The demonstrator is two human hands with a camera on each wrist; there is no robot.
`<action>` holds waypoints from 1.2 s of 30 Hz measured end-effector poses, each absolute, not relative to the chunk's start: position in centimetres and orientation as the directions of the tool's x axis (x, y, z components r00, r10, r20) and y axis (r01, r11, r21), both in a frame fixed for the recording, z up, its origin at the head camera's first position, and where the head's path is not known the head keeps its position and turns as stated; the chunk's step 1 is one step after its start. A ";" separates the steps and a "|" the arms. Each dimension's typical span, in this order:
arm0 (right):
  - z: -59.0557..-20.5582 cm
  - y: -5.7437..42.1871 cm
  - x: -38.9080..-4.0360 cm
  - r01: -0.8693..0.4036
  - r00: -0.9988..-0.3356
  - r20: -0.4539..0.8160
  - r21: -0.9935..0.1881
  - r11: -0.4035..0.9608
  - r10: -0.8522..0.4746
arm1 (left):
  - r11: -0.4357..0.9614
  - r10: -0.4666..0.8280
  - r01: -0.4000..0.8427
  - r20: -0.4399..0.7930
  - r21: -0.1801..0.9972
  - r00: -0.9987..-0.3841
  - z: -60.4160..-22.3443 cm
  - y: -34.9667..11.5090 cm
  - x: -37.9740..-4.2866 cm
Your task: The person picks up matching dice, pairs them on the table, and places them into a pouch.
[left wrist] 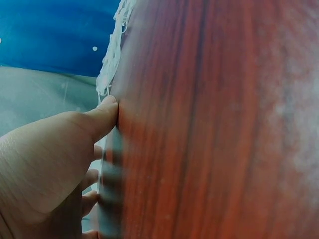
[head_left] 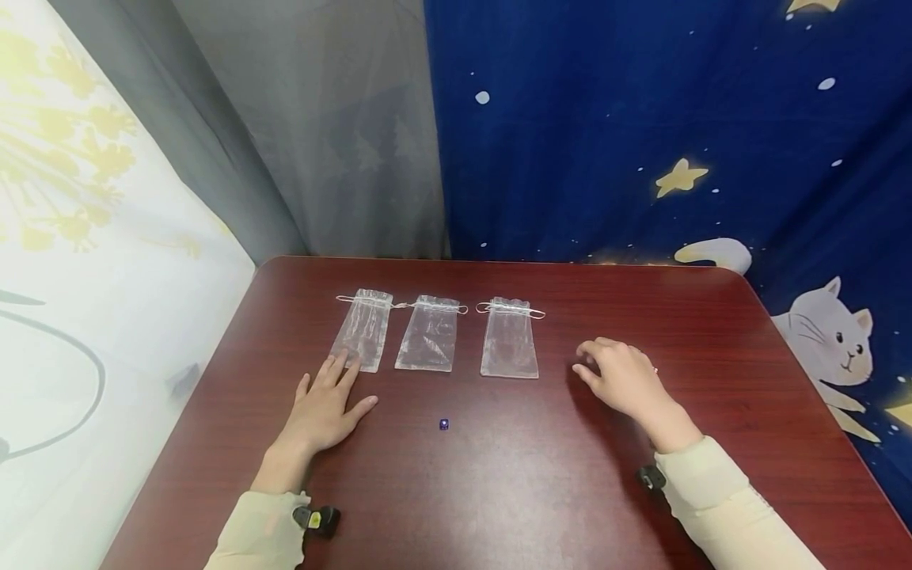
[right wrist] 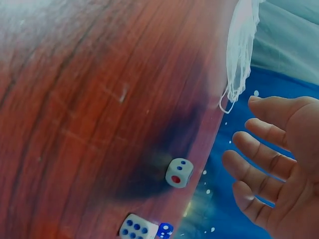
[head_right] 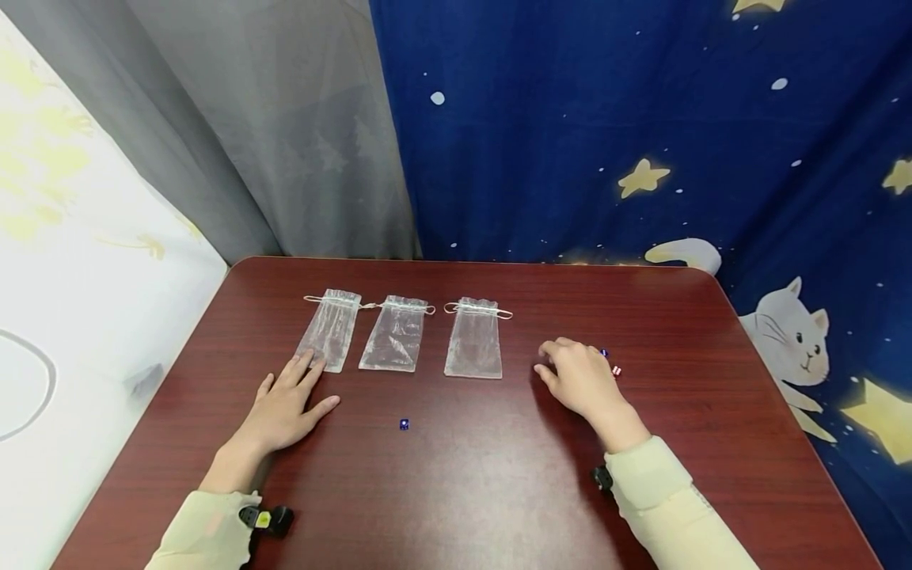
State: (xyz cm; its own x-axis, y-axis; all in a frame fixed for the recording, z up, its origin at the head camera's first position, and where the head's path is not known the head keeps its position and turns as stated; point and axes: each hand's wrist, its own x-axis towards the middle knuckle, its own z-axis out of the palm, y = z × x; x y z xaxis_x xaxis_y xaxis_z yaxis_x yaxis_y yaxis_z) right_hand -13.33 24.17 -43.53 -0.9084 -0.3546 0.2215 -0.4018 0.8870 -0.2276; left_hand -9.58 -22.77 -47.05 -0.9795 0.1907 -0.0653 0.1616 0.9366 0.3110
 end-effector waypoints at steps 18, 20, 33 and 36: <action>-43.5 26.1 -14.0 -0.368 -0.919 0.231 -0.221 0.903 -0.319 | 0.936 0.193 0.170 -0.044 0.308 -0.980 -47.1 -22.5 -9.6; -43.5 26.4 -14.1 -0.362 -0.923 0.221 -0.225 0.905 -0.314 | 0.937 0.191 0.166 -0.052 0.308 -0.980 -47.1 -22.6 -9.6; -43.2 27.7 -14.4 -0.336 -0.936 0.190 -0.227 0.914 -0.297 | 0.937 0.188 0.158 -0.070 0.310 -0.980 -47.0 -22.7 -9.5; -43.2 28.0 -14.5 -0.338 -0.933 0.205 -0.218 0.916 -0.295 | 0.937 0.188 0.158 -0.070 0.311 -0.980 -47.1 -22.7 -9.6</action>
State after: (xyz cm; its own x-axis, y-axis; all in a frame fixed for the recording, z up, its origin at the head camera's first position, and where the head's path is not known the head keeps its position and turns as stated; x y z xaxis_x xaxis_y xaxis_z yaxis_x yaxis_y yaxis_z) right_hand -14.51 28.05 -43.23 -0.9332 -0.2954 0.2049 -0.3377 0.9157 -0.2177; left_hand -9.60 -22.72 -47.11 -0.9796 0.1883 -0.0697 0.1581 0.9373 0.3106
